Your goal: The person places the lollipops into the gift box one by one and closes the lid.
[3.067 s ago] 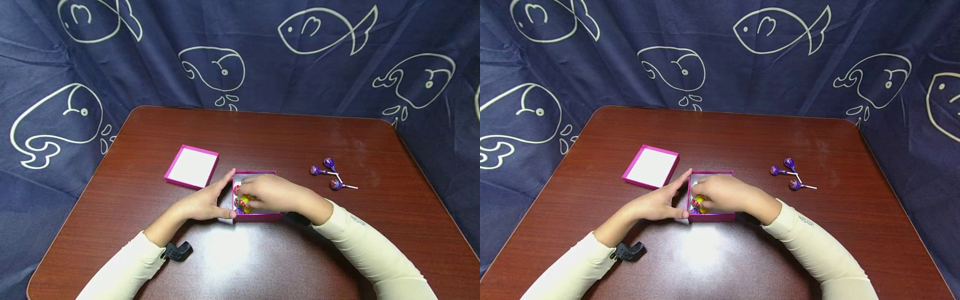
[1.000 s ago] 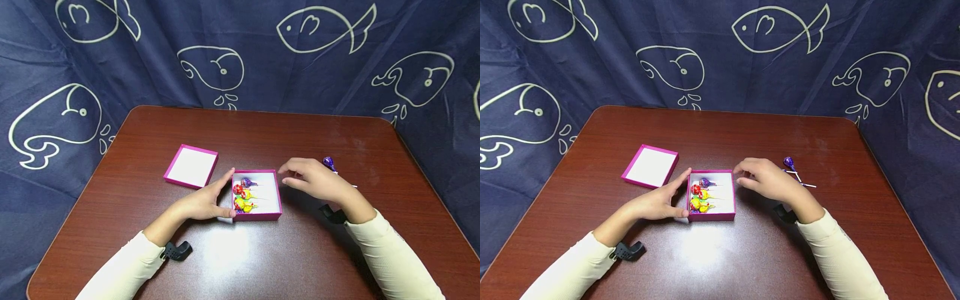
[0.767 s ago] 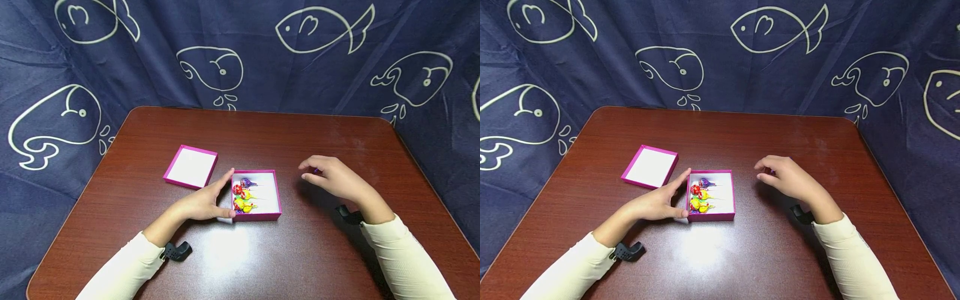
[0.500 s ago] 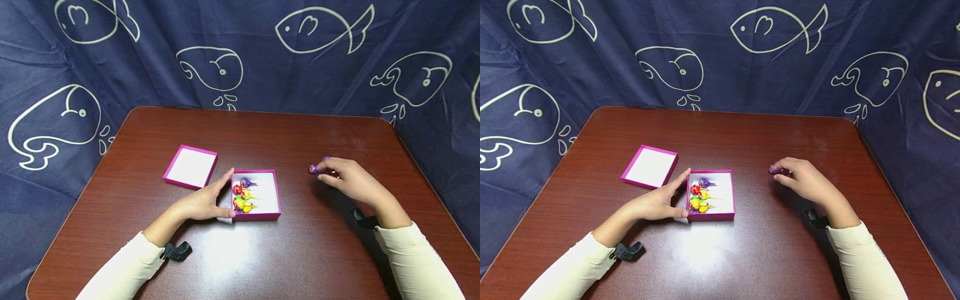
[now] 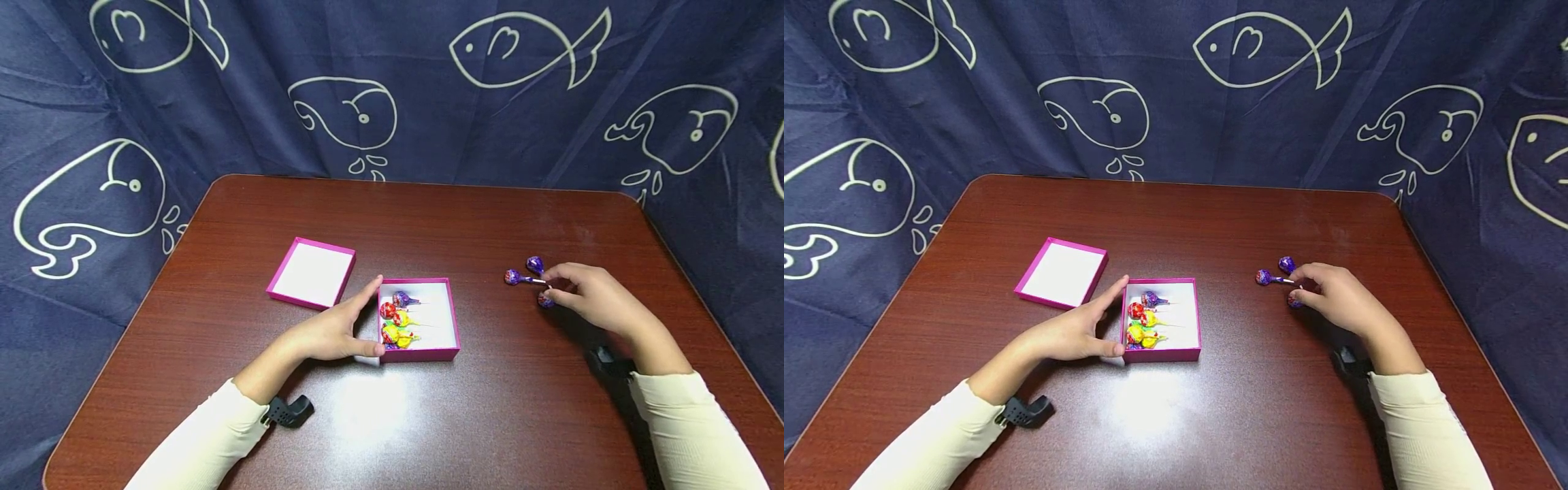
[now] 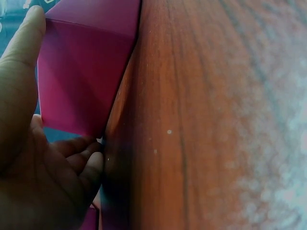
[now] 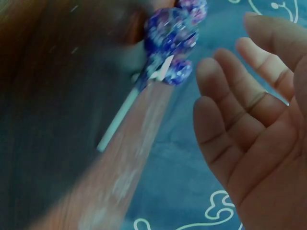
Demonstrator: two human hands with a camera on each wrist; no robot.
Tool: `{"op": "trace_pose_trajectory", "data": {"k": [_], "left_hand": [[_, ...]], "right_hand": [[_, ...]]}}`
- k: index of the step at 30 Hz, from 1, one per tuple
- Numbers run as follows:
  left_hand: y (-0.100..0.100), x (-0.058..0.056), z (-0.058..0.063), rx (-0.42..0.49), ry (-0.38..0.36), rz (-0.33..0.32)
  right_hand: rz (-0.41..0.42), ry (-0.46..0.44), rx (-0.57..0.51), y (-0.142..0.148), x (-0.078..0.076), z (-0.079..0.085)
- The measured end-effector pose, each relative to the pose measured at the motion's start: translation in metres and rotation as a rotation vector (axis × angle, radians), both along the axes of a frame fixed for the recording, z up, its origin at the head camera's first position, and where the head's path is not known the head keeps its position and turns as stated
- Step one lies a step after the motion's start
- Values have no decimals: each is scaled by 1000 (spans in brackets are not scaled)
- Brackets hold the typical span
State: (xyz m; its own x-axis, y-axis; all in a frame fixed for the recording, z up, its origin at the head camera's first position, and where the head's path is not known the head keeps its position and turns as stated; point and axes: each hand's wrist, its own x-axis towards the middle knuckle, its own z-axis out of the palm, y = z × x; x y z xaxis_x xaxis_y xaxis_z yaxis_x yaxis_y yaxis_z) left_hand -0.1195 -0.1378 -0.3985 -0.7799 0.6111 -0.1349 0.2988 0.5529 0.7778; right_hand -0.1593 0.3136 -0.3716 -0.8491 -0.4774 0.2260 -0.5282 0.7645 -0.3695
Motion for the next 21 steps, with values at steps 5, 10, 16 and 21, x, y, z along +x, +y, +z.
{"op": "trace_pose_trajectory", "data": {"k": [5, 10, 16, 21], "left_hand": [[0, 0, 0, 0, -1, 6], [0, 0, 0, -1, 0, 6], [0, 0, -2, -12, 0, 7], [0, 0, -2, -17, 1, 11]], "right_hand": [[25, 17, 59, 6, 0, -7], [48, 20, 83, 7, -1, -13], [63, 29, 93, 5, -2, -16], [71, 43, 101, 3, -2, -18]]}}
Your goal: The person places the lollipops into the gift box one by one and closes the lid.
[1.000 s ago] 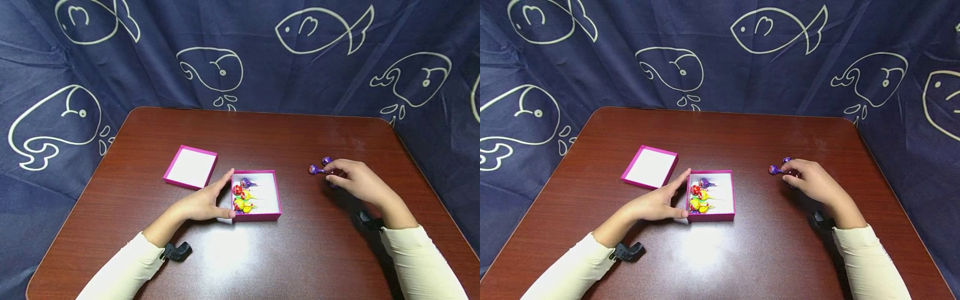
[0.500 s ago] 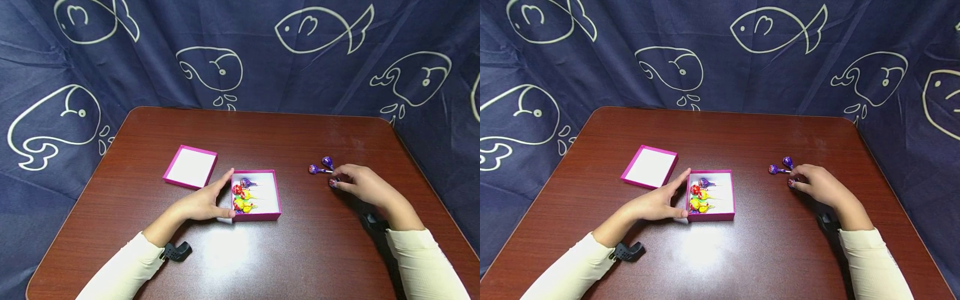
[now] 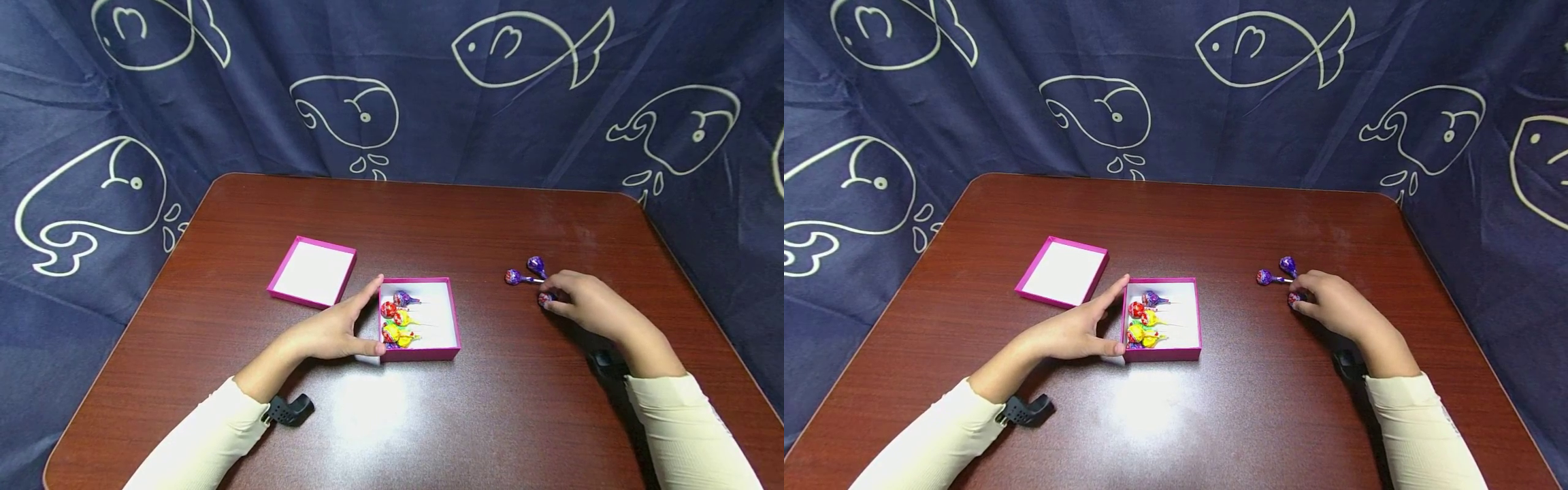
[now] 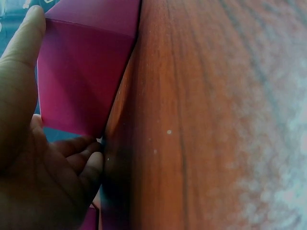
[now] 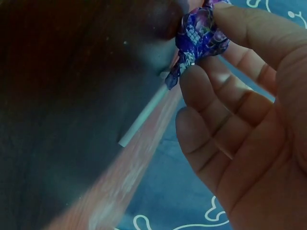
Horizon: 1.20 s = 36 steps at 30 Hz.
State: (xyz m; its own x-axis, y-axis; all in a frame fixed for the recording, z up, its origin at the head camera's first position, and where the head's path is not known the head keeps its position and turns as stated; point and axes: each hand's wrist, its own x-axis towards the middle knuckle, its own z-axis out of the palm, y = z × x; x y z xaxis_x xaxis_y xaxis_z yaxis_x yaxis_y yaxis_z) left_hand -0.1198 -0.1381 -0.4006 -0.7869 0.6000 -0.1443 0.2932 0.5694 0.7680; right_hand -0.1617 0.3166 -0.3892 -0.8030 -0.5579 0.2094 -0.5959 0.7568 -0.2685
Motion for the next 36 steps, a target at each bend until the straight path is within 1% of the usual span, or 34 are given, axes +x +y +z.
{"op": "trace_pose_trajectory", "data": {"k": [12, 19, 24, 30, 36], "left_hand": [[0, 0, 0, 7, 6, -6], [0, 0, 0, 3, 6, -7], [0, -1, 0, 1, 9, -5], [0, 0, 0, 2, 11, -4], [0, 1, 1, -8, 24, -4]], "right_hand": [[14, -6, 25, 0, -1, 2], [45, -4, -37, -7, 4, 12], [62, -11, -60, -17, 6, 21], [105, -36, -100, -32, 8, 30], [185, -34, -136, -48, 6, 40]]}}
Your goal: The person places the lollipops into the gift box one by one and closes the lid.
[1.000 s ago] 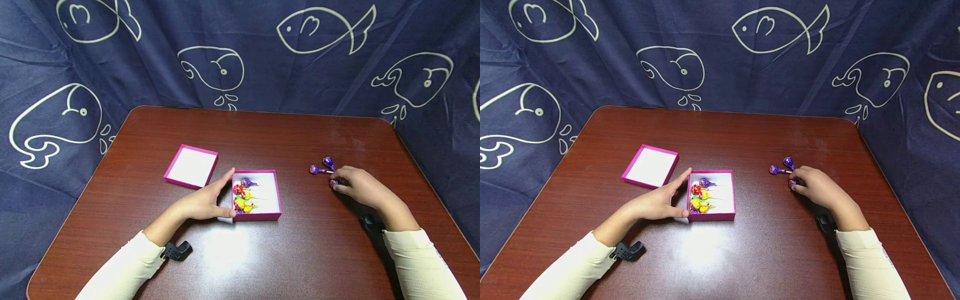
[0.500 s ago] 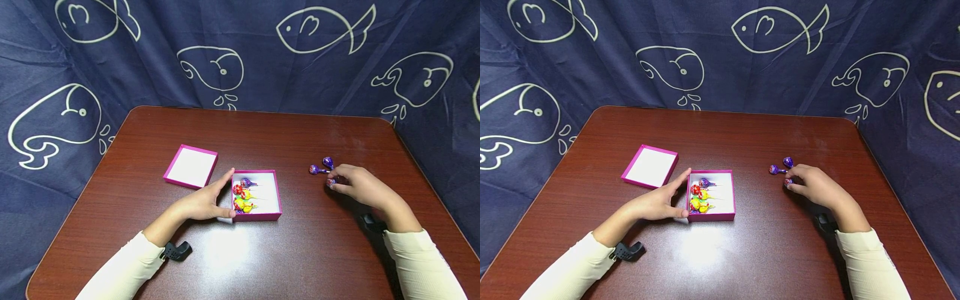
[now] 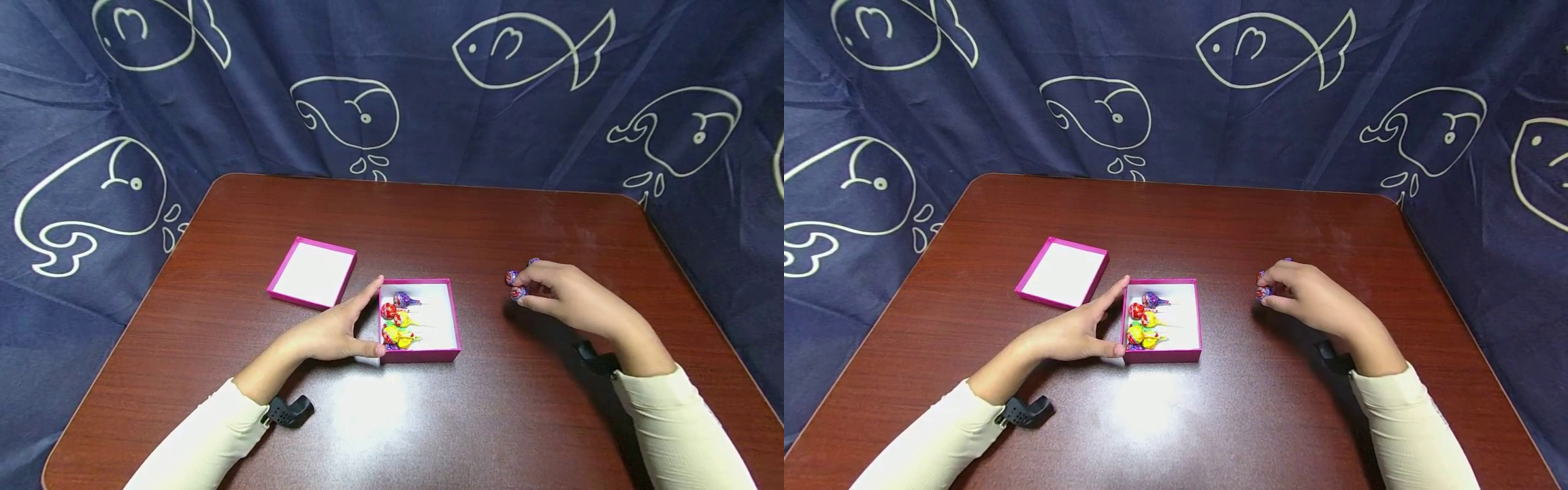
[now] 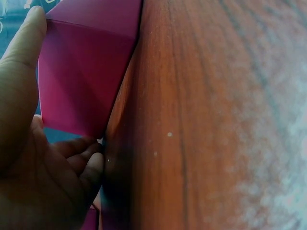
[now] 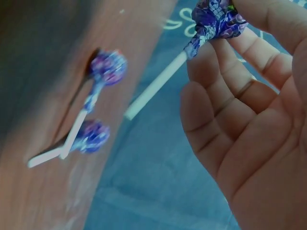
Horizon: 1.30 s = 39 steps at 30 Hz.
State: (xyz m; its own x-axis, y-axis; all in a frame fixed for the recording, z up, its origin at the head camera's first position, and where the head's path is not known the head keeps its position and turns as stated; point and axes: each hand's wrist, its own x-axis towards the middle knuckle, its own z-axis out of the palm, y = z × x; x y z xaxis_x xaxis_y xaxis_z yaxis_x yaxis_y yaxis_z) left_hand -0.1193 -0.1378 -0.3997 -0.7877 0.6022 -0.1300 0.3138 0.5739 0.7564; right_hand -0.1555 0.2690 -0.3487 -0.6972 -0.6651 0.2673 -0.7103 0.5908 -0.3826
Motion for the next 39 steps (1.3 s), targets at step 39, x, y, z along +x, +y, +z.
{"op": "trace_pose_trajectory", "data": {"k": [39], "left_hand": [[-1, -1, -1, 4, 12, -4]], "right_hand": [[252, -76, 99, -122, -12, 23]]}}
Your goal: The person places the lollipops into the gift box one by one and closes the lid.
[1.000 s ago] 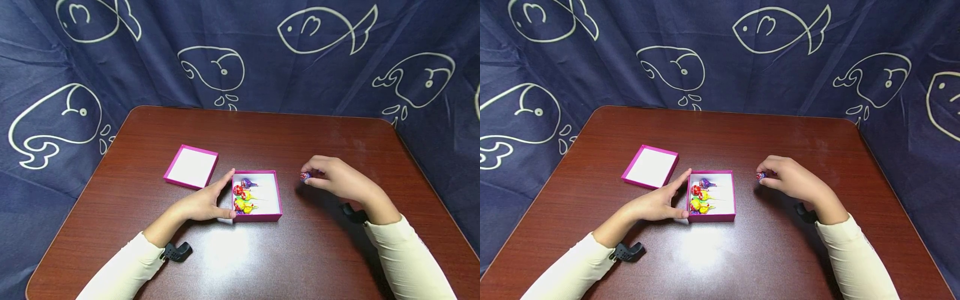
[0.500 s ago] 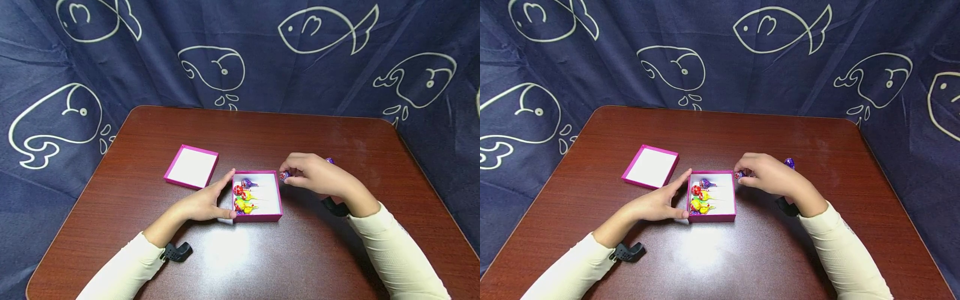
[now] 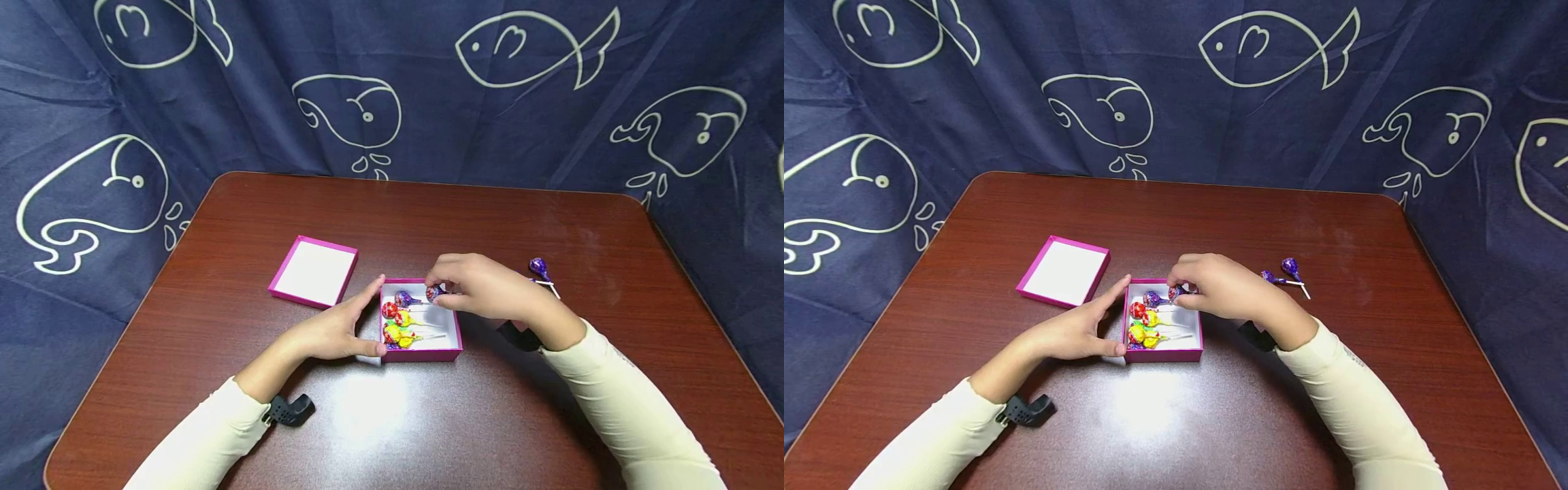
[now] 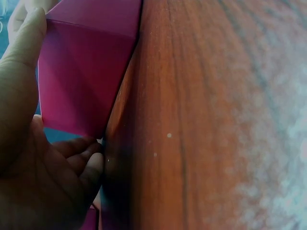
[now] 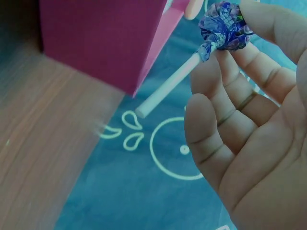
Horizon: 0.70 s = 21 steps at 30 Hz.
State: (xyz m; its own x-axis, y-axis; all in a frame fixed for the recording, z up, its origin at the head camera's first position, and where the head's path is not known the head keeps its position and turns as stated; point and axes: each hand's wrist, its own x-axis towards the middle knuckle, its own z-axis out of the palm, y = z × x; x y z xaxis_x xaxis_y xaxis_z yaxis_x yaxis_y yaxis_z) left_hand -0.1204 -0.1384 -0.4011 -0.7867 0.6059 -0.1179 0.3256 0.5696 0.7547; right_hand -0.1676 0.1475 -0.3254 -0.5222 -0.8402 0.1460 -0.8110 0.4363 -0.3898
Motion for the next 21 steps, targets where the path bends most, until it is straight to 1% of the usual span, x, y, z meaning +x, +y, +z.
{"op": "trace_pose_trajectory", "data": {"k": [5, 12, 21], "left_hand": [[0, -1, -1, -2, 0, -6], [-1, -1, -1, 3, -4, -11], [-2, -1, -1, 10, -9, -7]], "right_hand": [[20, -15, 24, -13, 1, -2], [61, -4, 56, -27, 2, -13], [100, -1, 56, -41, 2, -20]]}}
